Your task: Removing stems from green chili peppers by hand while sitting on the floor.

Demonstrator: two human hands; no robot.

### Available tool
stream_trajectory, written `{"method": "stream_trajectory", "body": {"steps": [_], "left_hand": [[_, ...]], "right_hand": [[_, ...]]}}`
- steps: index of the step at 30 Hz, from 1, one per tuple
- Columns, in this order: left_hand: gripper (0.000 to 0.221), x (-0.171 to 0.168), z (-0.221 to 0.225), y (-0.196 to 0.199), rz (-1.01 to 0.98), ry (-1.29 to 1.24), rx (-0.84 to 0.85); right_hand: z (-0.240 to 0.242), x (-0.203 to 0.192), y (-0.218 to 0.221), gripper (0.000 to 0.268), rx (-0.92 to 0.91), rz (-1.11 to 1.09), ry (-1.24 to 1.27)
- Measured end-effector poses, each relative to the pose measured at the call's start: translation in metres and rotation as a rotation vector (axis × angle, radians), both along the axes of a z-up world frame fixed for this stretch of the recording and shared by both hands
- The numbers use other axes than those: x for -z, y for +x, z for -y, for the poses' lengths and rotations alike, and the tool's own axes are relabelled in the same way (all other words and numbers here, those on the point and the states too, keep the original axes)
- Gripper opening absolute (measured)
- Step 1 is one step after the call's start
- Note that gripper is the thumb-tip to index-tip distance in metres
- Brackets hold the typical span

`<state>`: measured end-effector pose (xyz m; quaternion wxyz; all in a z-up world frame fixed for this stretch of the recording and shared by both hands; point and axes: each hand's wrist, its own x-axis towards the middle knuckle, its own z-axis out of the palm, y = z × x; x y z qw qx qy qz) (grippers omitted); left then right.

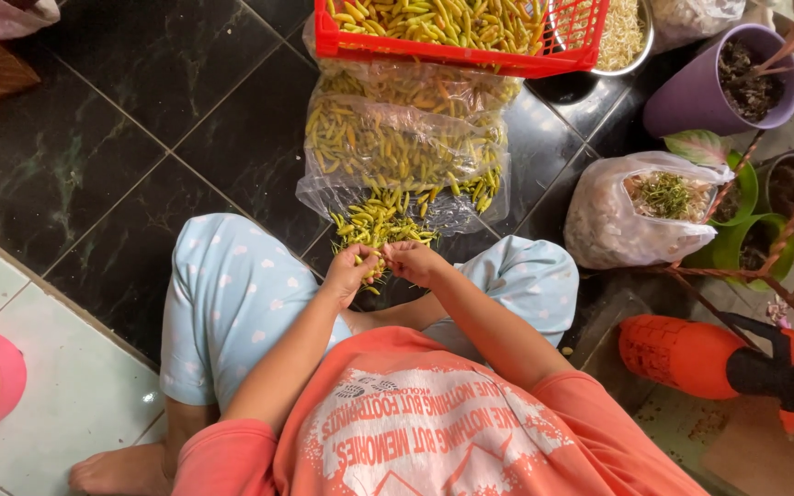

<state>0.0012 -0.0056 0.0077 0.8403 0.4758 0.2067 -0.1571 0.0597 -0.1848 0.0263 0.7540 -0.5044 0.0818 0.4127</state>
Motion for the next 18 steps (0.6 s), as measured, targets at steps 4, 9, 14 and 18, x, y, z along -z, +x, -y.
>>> {"method": "stream_trajectory", "body": {"steps": [4,9,14,18], "left_hand": [[0.015,-0.013,0.001,0.003,-0.013,0.017,-0.065],[0.016,0.000,-0.008,0.007,-0.010,0.182,-0.221],[0.016,-0.019,-0.004,0.004,-0.052,0.115,-0.179],[0.025,-0.009,-0.011,0.008,-0.135,-0.142,-0.053]], "right_hand": [[-0.005,-0.006,-0.003,0.017,0.165,-0.152,-0.118],[-0.023,-0.052,-0.020,0.035,0.089,0.416,-0.436],[-0.038,-0.073,-0.030,0.019,0.000,0.541,-0.563],[-0.022,-0.049,-0.018,0.017,0.040,0.579,-0.481]]}}
